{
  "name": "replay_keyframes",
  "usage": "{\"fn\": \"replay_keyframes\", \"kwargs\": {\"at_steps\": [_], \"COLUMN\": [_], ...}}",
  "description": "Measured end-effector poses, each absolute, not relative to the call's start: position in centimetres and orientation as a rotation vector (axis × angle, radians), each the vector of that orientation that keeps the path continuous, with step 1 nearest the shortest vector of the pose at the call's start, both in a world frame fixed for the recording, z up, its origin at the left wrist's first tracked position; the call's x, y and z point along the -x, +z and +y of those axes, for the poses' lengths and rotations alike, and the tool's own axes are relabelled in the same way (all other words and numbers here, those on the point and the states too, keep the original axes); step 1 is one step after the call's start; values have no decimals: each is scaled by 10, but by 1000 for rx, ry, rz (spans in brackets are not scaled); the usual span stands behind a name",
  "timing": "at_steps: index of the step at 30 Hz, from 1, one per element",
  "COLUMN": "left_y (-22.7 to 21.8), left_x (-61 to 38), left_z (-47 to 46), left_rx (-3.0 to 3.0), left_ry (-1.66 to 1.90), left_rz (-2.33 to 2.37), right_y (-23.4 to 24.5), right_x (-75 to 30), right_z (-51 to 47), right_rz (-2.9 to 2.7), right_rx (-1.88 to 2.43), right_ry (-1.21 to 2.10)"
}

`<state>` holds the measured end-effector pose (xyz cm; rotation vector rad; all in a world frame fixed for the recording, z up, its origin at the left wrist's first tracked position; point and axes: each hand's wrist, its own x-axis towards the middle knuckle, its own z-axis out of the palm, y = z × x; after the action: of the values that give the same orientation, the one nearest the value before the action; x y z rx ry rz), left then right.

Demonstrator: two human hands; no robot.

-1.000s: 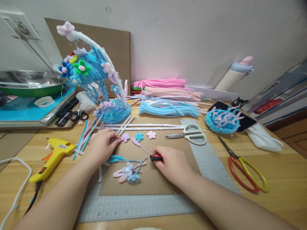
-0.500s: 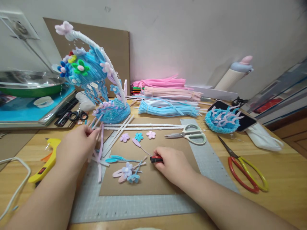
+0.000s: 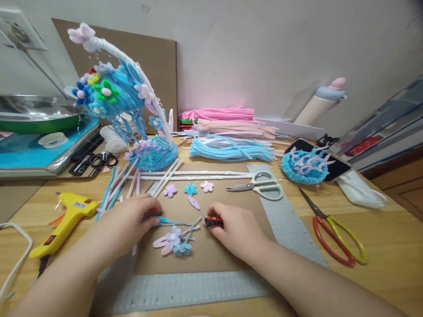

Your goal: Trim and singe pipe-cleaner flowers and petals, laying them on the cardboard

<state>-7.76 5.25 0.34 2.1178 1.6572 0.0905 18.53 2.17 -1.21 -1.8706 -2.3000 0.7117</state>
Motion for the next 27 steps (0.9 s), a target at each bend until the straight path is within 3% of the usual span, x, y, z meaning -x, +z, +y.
{"fn": "replay_keyframes", "kwargs": {"at_steps": [9, 18, 27], "left_y": [-1, -2, 12], "left_x": [68, 51, 48], "left_z": [49, 48, 37], "left_rx": [-2146, -2154, -2101], "left_ry": [-3, 218, 124], "left_rz": [1617, 1572, 1245], "right_y": [-8, 11, 10], "right_x": [-191, -209, -203], "right_z": [21, 16, 20], "right_rz": [-2391, -2542, -2234], "right_rx": [1948, 1969, 1852], "right_ry": [732, 795, 873]}}
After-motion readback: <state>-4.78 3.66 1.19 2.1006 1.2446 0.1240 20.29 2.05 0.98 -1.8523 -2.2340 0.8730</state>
